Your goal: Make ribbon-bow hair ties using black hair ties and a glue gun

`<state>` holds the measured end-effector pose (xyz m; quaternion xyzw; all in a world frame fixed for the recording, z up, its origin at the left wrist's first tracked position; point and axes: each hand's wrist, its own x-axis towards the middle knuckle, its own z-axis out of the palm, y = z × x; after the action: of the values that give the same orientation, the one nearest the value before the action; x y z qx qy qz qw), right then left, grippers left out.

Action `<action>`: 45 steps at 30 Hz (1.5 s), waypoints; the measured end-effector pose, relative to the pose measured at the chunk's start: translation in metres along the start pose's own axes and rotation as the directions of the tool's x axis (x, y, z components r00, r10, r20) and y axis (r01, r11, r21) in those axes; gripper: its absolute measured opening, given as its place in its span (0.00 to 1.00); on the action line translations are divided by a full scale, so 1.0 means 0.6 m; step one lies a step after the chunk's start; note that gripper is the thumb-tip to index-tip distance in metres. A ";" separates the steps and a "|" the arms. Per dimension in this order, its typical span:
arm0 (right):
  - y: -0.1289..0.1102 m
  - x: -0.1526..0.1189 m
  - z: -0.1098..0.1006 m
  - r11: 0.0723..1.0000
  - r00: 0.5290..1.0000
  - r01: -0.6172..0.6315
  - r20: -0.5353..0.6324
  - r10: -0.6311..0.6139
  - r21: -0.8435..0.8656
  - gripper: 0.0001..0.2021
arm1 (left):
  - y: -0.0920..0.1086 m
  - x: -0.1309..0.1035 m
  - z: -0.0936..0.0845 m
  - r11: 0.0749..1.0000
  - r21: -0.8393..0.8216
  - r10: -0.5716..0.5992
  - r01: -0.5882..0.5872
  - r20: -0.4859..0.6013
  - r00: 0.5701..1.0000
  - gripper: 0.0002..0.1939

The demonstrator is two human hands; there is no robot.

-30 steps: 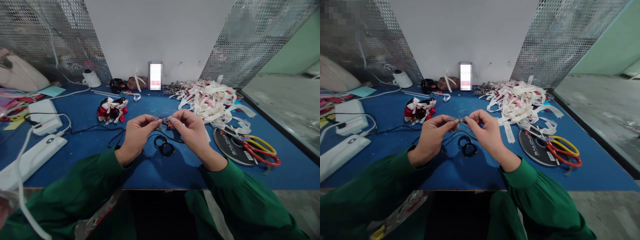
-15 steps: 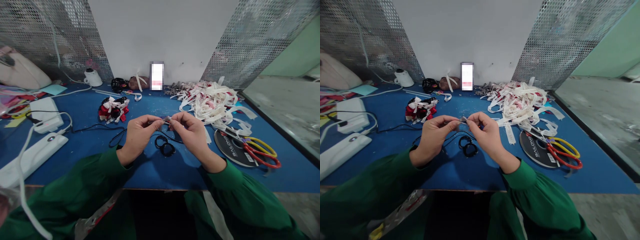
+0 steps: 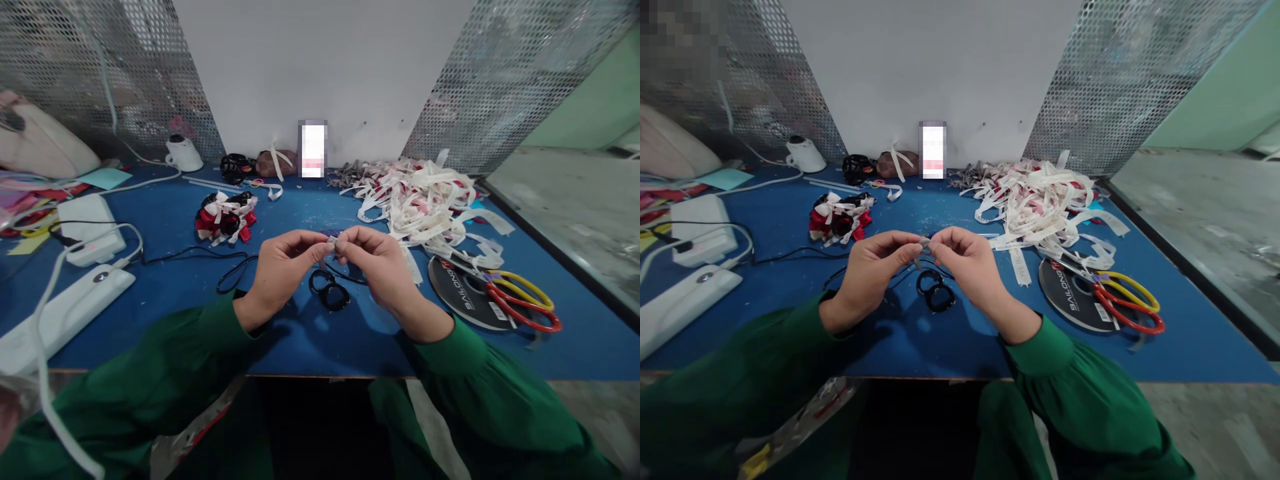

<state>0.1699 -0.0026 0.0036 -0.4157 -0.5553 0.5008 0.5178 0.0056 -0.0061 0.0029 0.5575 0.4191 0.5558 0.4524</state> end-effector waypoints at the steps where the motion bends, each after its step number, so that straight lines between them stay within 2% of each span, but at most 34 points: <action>1: -0.001 -0.001 0.001 1.000 1.000 0.003 0.011 -0.003 -0.015 0.08 | 0.000 0.000 0.000 1.000 -0.007 -0.006 0.006 0.003 1.000 0.08; 5: -0.002 -0.004 0.004 0.999 0.999 0.026 0.048 -0.024 -0.038 0.07 | -0.001 0.000 0.001 0.996 -0.064 -0.067 0.068 0.006 0.998 0.06; 10: 0.003 -0.004 0.004 0.998 0.999 0.034 0.033 -0.032 -0.051 0.06 | -0.005 0.004 0.000 0.979 -0.147 -0.149 0.141 -0.044 0.988 0.08; 12: 0.003 -0.004 0.004 0.998 0.999 0.028 0.034 -0.026 -0.055 0.07 | -0.006 0.005 0.000 0.980 -0.133 -0.153 0.145 -0.056 0.987 0.09; 18: 0.004 -0.002 0.005 0.998 0.999 0.037 0.012 -0.036 -0.058 0.13 | -0.001 0.001 -0.004 0.985 0.166 0.041 -0.039 -0.012 0.999 0.07; 22: 0.012 0.000 0.006 1.000 0.997 -0.004 0.082 0.006 -0.025 0.17 | 0.002 -0.002 -0.005 0.942 0.301 0.150 -0.147 0.012 0.989 0.05; 24: 0.016 0.000 0.007 1.000 0.994 -0.001 0.109 0.003 -0.018 0.17 | 0.001 0.000 -0.005 0.956 0.273 0.110 -0.106 0.000 0.994 0.06; 28: 0.015 -0.003 0.008 0.992 0.990 0.082 0.118 -0.070 -0.094 0.12 | -0.006 0.005 -0.006 0.988 0.150 -0.032 0.035 -0.021 0.999 0.08; 30: 0.014 -0.004 0.009 0.987 0.991 0.093 0.109 -0.079 -0.129 0.10 | -0.007 0.005 -0.005 0.986 0.162 -0.028 0.031 -0.018 0.999 0.08; 34: 0.014 -0.005 0.011 0.993 0.997 0.028 0.070 -0.020 -0.115 0.11 | -0.006 0.003 -0.003 0.981 0.194 0.001 0.001 -0.011 1.000 0.08; 38: 0.013 -0.004 0.010 1.000 1.000 -0.008 -0.011 0.008 -0.026 0.11 | -0.007 0.004 -0.003 0.997 -0.003 -0.072 0.072 -0.020 0.997 0.16; 41: 0.009 -0.002 0.007 0.999 0.995 0.034 -0.092 -0.034 -0.009 0.10 | -0.011 0.007 -0.006 0.991 -0.082 -0.108 0.106 -0.020 0.994 0.20; 45: 0.008 -0.001 0.006 0.990 0.982 0.122 -0.136 -0.130 -0.066 0.10 | -0.011 0.006 -0.006 0.990 -0.065 -0.124 0.122 -0.031 0.992 0.17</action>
<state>0.1662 -0.0029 -0.0014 -0.4285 -0.5571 0.4203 0.5739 0.0023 -0.0009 -0.0030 0.5063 0.4429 0.5492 0.4958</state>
